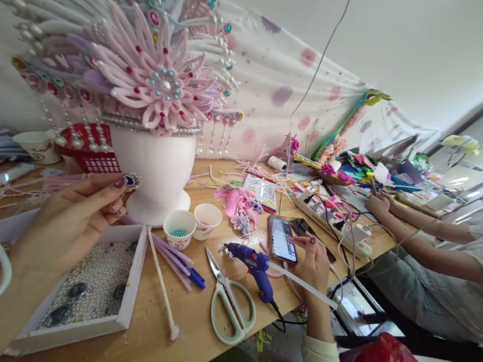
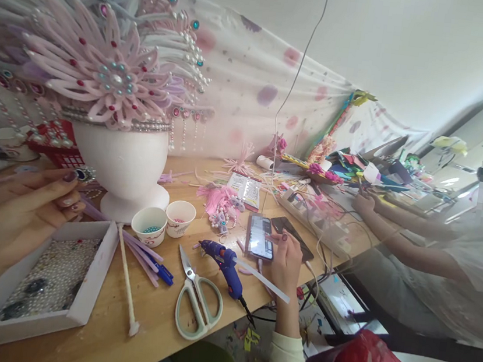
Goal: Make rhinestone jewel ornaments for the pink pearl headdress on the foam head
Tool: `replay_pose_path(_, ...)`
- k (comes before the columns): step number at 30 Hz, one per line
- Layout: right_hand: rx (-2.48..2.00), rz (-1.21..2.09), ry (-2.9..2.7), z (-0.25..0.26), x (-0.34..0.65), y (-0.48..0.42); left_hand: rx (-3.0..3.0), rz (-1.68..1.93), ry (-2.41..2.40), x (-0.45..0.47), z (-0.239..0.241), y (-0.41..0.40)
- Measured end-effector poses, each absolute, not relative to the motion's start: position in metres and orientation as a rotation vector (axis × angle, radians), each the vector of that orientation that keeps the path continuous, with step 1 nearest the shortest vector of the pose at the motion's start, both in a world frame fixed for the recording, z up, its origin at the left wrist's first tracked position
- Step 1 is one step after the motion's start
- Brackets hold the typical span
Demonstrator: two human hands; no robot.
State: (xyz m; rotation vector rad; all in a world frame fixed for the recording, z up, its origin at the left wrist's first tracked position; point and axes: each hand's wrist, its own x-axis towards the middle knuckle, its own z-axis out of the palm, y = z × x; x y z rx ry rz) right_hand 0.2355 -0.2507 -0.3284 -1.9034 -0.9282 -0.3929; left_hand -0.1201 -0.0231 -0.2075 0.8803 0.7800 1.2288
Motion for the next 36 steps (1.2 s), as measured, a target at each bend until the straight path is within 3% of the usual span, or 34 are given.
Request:
replay_pose_path(17, -1.899, -0.256, -1.004, -0.3314, 0.2282, -0.2451, 0.906, 1.211, 0.805, -0.1185, -0.2046, -0.0282)
replay_pose_path(36, -1.864, -0.414, -0.781, -0.3311, 0.2301, -0.2479, 0.888, 1.217, 0.806, -0.1186, -0.2078, -0.0271)
